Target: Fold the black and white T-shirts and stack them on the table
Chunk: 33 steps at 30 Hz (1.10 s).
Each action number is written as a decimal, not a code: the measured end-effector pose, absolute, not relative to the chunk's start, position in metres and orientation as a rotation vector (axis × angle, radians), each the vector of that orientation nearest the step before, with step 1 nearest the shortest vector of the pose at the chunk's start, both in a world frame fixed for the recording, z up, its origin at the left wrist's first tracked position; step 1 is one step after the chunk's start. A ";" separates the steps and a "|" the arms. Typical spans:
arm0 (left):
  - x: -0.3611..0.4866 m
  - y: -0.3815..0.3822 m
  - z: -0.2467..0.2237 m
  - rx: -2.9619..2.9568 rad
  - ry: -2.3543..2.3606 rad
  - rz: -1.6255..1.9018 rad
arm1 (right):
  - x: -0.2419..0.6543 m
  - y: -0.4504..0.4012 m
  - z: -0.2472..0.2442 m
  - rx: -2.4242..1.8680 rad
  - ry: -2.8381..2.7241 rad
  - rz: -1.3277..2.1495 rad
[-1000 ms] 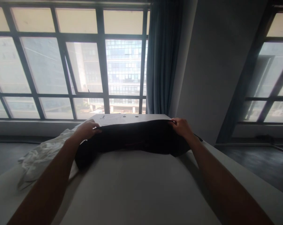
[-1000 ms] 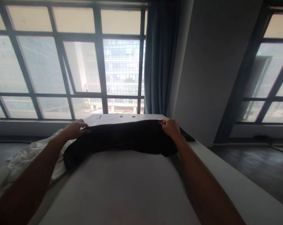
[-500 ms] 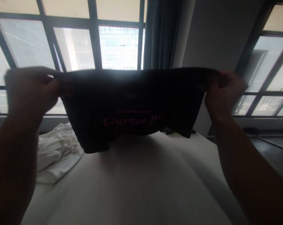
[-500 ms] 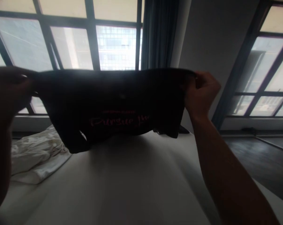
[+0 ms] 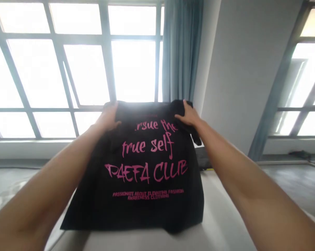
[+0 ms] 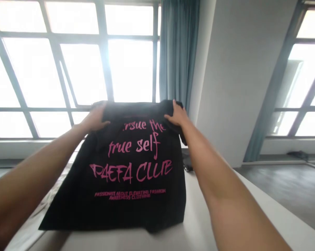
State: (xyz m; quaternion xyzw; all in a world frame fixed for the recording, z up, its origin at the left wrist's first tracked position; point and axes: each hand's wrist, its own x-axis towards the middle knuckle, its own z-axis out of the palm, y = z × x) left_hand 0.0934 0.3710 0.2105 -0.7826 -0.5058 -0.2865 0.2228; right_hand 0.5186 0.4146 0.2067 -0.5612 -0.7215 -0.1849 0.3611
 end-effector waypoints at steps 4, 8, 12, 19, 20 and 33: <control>0.090 0.419 0.121 -2.225 -1.920 -0.335 | 0.492 0.462 0.122 -1.806 -2.013 -0.259; 0.087 0.440 0.045 -2.255 -2.195 -0.122 | 0.461 0.469 0.055 -2.046 -2.259 0.114; 0.084 0.446 0.002 -2.412 -2.254 0.015 | 0.451 0.452 0.018 -1.988 -2.555 0.292; 0.077 0.447 0.002 -2.386 -2.204 0.082 | 0.473 0.411 0.003 -2.053 -2.628 0.070; 0.075 0.447 0.006 -2.384 -2.197 0.072 | 0.477 0.407 0.003 -2.062 -2.586 -0.050; 0.080 0.443 0.004 -2.641 -2.164 -0.138 | 0.523 0.423 0.005 -2.036 -2.156 -0.247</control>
